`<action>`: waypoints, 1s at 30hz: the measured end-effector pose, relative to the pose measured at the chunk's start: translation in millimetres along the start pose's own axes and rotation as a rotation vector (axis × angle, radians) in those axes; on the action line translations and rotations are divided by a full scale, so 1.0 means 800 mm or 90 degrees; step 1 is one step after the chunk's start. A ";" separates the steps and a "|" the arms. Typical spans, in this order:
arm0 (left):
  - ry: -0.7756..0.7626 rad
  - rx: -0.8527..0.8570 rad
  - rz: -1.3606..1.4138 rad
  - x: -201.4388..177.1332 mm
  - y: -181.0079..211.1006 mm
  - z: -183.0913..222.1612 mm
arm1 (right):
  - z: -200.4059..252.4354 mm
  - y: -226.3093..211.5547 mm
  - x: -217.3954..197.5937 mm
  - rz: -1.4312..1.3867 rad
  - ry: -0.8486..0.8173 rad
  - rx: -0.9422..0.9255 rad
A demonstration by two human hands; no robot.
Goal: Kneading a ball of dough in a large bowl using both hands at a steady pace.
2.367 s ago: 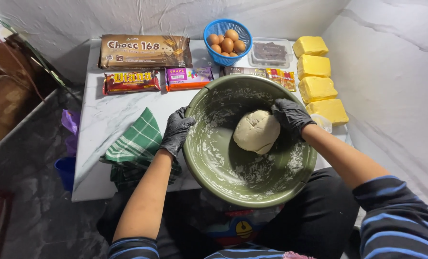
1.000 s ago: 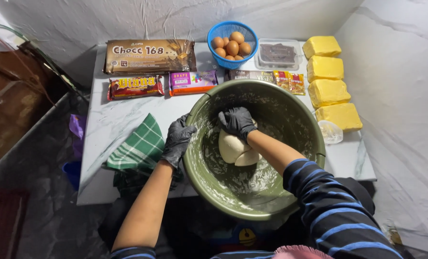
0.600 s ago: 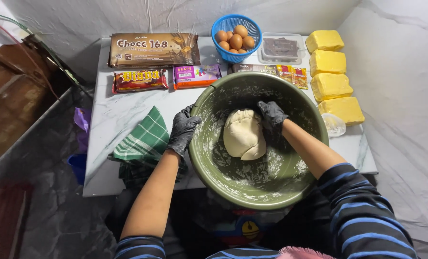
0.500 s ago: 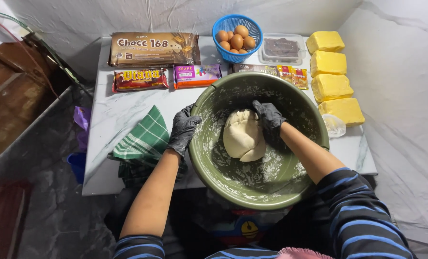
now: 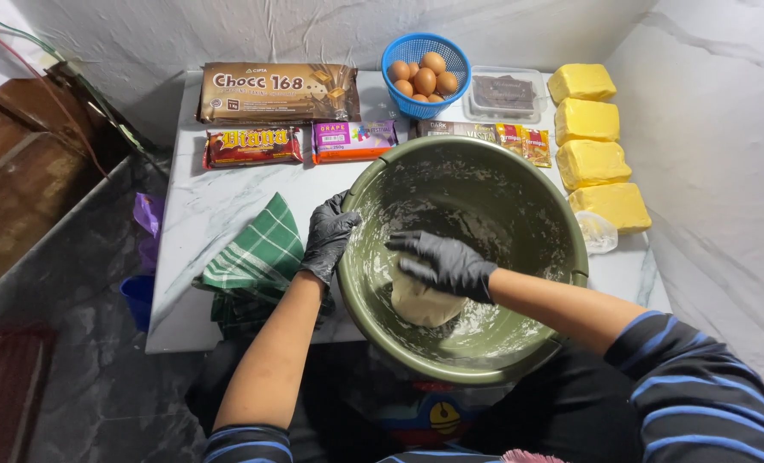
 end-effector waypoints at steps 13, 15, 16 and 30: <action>-0.015 -0.041 -0.032 0.044 -0.100 -0.043 | -0.004 0.019 0.048 0.375 -0.007 -0.393; -0.016 -0.048 -0.044 0.063 -0.146 -0.065 | -0.020 0.061 0.046 0.389 -0.002 -0.373; -0.019 -0.043 -0.037 0.068 -0.149 -0.068 | -0.030 0.093 0.042 0.379 0.005 -0.332; 0.007 0.011 -0.020 0.002 0.010 -0.001 | -0.076 0.117 -0.004 0.404 0.154 -0.094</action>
Point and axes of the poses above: each hand's wrist, its own z-axis away from the middle knuckle, its own x-axis out of the palm, y = z × x, the point moved 9 cm from there along -z, towards the middle knuckle, and after that the axes turned 14 degrees about -z, right-handed, at the moved point
